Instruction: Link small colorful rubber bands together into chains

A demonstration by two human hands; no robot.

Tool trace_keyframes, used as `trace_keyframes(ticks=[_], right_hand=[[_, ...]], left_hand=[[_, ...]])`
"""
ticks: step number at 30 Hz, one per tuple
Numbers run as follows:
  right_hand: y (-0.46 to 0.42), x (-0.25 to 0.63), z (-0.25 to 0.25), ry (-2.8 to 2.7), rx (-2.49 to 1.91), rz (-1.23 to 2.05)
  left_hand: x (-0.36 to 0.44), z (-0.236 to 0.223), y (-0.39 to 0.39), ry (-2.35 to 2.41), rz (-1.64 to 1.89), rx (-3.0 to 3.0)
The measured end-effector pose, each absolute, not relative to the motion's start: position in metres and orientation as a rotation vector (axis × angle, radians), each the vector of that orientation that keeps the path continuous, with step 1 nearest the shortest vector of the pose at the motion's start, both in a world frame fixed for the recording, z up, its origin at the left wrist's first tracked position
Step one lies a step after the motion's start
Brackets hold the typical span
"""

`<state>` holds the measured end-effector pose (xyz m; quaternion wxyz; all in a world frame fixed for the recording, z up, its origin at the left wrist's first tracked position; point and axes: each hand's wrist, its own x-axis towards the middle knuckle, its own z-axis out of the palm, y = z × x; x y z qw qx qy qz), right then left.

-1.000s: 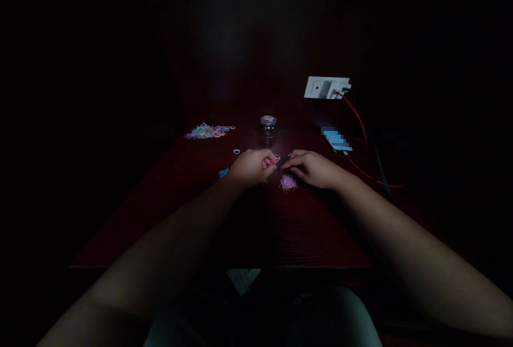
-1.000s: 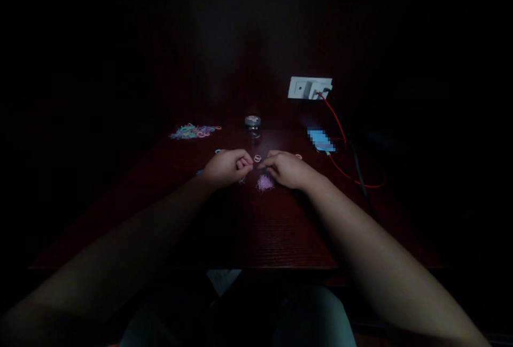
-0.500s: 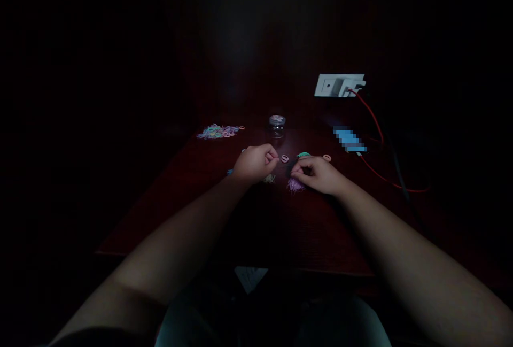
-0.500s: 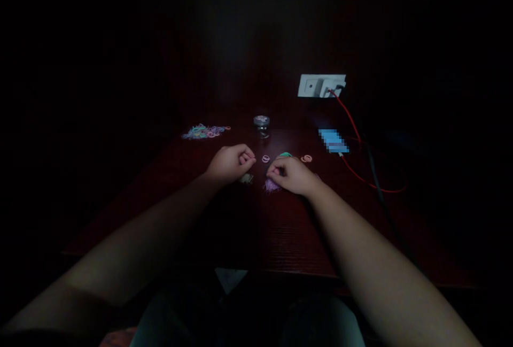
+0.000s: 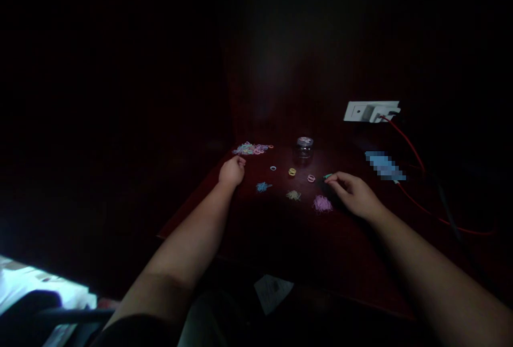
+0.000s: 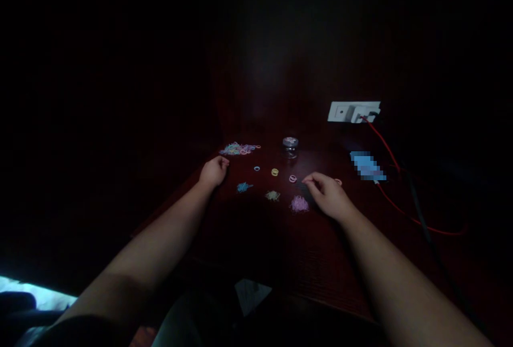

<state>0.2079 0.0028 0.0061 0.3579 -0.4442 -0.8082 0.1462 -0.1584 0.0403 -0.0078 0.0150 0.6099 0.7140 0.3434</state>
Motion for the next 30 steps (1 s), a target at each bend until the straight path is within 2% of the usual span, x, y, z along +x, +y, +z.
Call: trace_keyframes(ticks=[4, 17, 24, 30], right_hand=[[0.005, 0.207, 0.005, -2.095, -1.161, 0.371], [-0.002, 0.2, 0.013, -2.131, -1.142, 0.346], [-0.005, 0.196, 0.017, -2.126, -1.123, 0.304], [-0.005, 0.196, 0.017, -2.132, -1.113, 0.288]], left_hand=[[-0.184, -0.019, 0.047, 2.274, 0.999, 1.92], [-0.172, -0.017, 0.096, 2.138, 0.94, 2.278], [-0.179, -0.02, 0.118, 2.147, 0.852, 2.158], [-0.179, -0.019, 0.115, 2.157, 0.955, 2.145]])
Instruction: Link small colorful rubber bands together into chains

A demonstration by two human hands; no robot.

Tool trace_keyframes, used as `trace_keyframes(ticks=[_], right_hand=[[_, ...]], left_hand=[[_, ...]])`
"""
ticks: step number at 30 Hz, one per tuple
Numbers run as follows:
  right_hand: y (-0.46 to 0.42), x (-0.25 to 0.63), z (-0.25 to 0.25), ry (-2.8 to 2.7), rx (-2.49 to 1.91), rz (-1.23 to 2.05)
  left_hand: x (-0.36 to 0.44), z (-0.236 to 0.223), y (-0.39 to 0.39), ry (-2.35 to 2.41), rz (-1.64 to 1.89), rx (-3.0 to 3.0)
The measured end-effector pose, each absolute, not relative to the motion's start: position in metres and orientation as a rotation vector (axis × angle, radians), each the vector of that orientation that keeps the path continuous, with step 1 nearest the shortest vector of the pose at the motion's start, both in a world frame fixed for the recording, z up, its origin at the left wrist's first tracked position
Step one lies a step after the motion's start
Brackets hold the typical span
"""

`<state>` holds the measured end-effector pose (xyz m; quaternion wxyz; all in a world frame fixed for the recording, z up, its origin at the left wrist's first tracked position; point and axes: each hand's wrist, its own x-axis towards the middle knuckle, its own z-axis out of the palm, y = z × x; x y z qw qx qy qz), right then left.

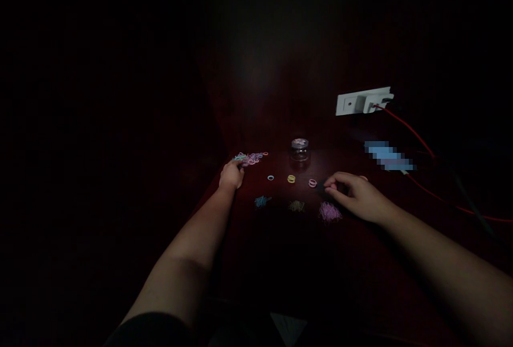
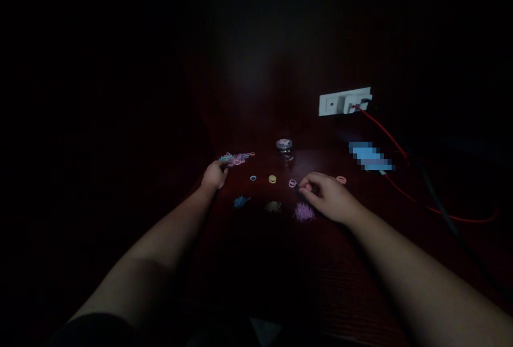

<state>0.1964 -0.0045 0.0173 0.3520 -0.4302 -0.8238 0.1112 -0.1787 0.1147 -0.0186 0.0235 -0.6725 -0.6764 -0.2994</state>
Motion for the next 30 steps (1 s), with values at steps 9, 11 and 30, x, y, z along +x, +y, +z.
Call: trace_keyframes(ticks=[9, 11, 30], right_hand=[[-0.006, 0.195, 0.018, -2.097, -1.134, 0.318], [-0.005, 0.196, 0.017, -2.091, -1.131, 0.32], [-0.005, 0.194, 0.017, -2.081, -1.11, 0.359]], left_hand=[[-0.179, -0.012, 0.102, -2.085, -1.196, -2.051], [-0.179, -0.013, 0.103, -2.064, -1.252, -2.091], [-0.15, -0.004, 0.072, -1.849, -1.951, -2.2]])
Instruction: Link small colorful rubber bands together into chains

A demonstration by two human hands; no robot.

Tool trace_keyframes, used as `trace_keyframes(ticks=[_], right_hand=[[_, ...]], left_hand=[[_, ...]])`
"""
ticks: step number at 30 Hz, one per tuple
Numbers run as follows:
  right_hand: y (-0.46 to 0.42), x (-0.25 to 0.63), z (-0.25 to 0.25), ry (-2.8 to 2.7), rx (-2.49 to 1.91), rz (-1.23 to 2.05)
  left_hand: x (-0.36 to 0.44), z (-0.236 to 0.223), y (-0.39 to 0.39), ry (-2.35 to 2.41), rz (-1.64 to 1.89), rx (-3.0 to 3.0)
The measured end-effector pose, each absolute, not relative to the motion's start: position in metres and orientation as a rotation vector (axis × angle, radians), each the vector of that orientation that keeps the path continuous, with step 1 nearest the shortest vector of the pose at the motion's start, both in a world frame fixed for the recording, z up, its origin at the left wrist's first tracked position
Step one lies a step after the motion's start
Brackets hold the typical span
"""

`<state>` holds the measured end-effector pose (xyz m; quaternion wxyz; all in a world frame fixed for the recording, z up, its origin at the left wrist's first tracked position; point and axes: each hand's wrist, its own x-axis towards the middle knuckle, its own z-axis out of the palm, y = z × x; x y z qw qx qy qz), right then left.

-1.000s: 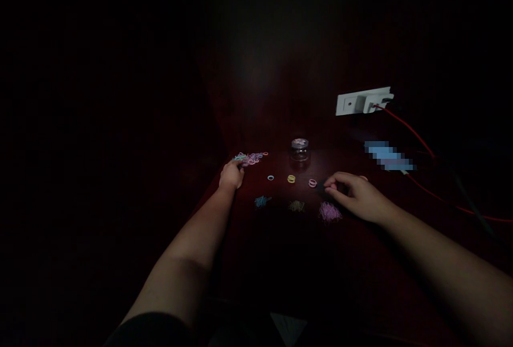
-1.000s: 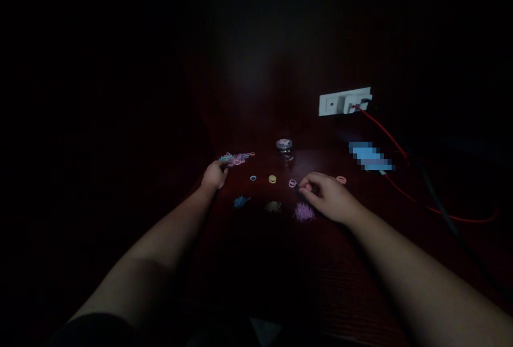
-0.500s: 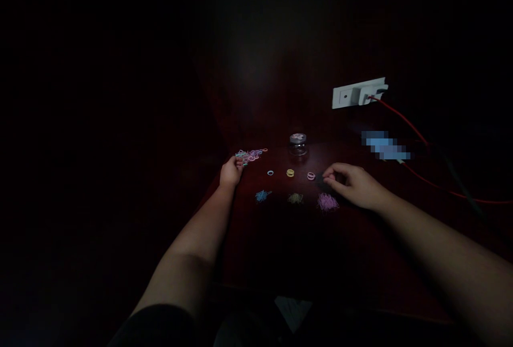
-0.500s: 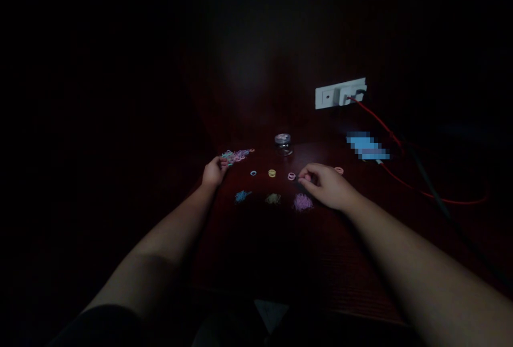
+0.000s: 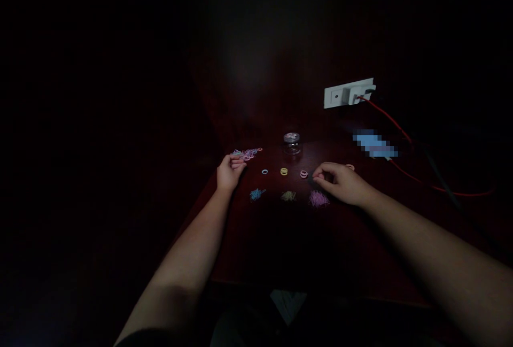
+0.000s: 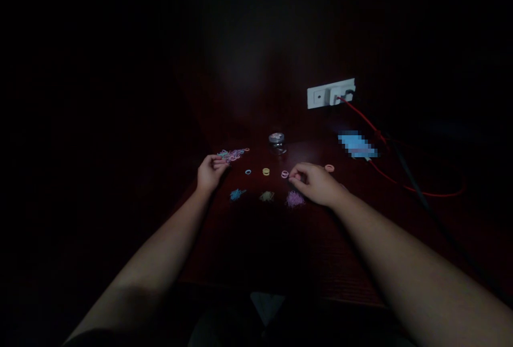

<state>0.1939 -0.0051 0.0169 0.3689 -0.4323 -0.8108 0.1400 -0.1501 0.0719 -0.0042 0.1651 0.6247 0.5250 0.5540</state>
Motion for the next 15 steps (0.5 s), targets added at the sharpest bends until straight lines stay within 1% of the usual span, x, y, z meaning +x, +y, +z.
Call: trace_keyframes(ticks=[3, 5, 8, 10, 15], right_hand=[[-0.004, 0.191, 0.013, -2.069, -1.077, 0.39], [-0.005, 0.189, 0.013, -2.03, -1.039, 0.497], [-0.007, 0.188, 0.017, -1.887, -0.985, 0.737], [-0.008, 0.191, 0.021, -1.813, -0.941, 0.837], [-0.01, 0.198, 0.029, -1.757, -0.884, 0.992]], left_hand=[[-0.116, 0.003, 0.055, 1.297, 1.577, 1.752], [-0.087, 0.011, 0.042, 1.179, 1.526, 1.706], [-0.043, 0.021, 0.023, 1.04, 1.25, 1.655], [-0.02, 0.023, 0.012, 0.955, 1.146, 1.604], [0.0, 0.012, -0.003, 0.947, 1.056, 1.537]])
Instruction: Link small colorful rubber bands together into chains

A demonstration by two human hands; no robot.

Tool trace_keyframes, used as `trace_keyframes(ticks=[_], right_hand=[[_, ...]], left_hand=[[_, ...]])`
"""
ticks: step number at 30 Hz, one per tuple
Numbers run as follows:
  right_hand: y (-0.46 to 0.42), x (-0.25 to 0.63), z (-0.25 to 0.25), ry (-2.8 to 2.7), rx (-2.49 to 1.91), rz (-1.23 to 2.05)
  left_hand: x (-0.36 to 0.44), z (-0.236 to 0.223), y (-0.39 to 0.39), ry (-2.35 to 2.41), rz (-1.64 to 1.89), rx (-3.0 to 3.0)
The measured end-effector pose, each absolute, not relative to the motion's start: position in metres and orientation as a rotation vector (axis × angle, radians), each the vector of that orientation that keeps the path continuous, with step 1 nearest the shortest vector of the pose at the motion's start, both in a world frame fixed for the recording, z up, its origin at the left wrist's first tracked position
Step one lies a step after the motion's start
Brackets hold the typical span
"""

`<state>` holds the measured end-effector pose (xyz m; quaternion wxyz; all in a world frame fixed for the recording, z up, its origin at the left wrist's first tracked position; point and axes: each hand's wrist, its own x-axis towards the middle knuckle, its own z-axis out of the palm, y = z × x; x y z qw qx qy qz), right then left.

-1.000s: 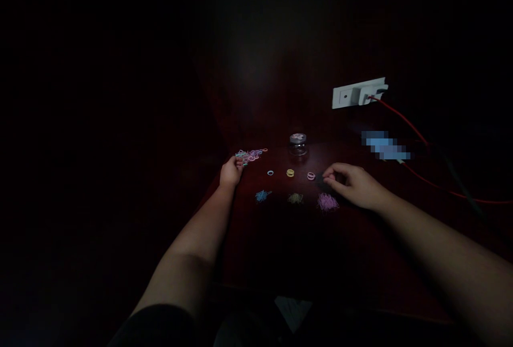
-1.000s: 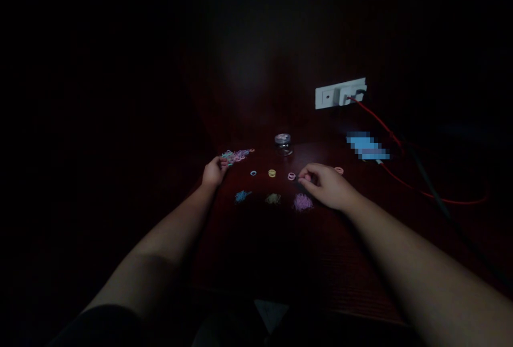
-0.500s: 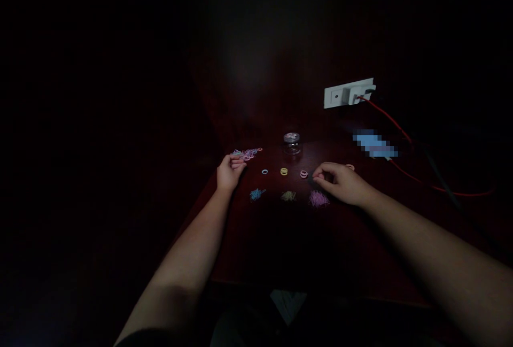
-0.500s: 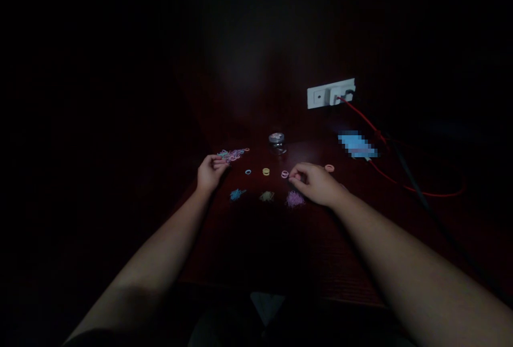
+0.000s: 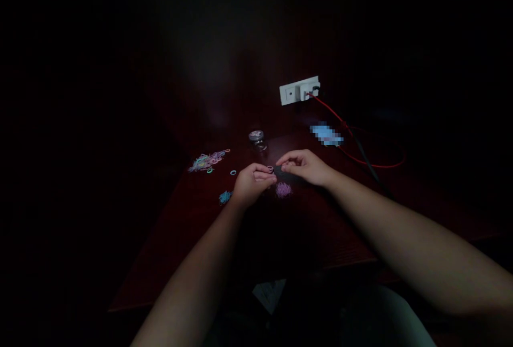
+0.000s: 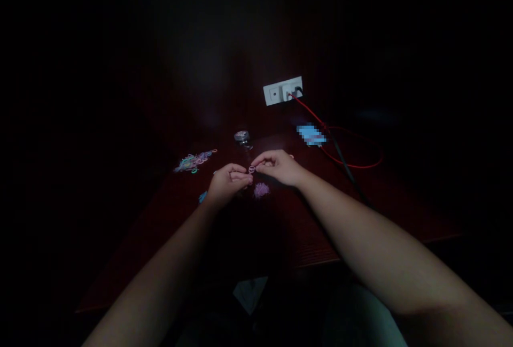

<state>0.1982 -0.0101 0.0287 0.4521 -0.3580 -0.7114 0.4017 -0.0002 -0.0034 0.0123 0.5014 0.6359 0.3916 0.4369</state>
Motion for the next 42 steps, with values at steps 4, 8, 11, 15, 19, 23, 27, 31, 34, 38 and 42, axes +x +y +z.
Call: trace_keyframes(ticks=[4, 8, 11, 15, 19, 23, 27, 31, 34, 38, 42], right_hand=[[-0.009, 0.196, 0.026, -1.809, -0.888, 1.067], [-0.008, 0.194, 0.021, -1.857, -0.931, 1.011], [-0.006, 0.196, 0.019, -1.92, -0.952, 0.929], [-0.004, 0.2, 0.019, -1.932, -0.946, 0.94], [-0.004, 0.203, 0.018, -1.924, -0.967, 1.019], [-0.004, 0.205, 0.017, -1.983, -0.979, 1.04], [-0.002, 0.206, 0.015, -2.007, -0.964, 1.015], [0.001, 0.21, 0.012, -1.969, -0.992, 0.995], [0.002, 0.213, 0.012, -1.969, -1.024, 0.949], [0.002, 0.214, 0.014, -1.961, -1.001, 0.952], [-0.001, 0.212, 0.016, -1.946, -0.991, 0.958]], left_hand=[[-0.003, 0.008, -0.006, 0.874, 1.114, 1.528], [-0.001, 0.006, -0.007, 0.841, 1.099, 1.625], [0.003, 0.003, -0.007, 0.825, 1.062, 1.739], [0.003, 0.0, -0.005, 0.798, 1.035, 1.771], [-0.001, 0.0, -0.002, 0.808, 1.049, 1.847], [-0.003, -0.001, 0.001, 0.812, 1.039, 1.878], [-0.002, -0.002, 0.002, 0.808, 1.038, 1.889], [-0.005, -0.001, 0.003, 0.839, 1.04, 1.945], [-0.01, -0.001, 0.004, 0.861, 1.027, 2.004], [-0.013, -0.001, 0.004, 0.86, 1.028, 2.047], [-0.011, 0.003, -0.001, 0.838, 1.034, 2.129]])
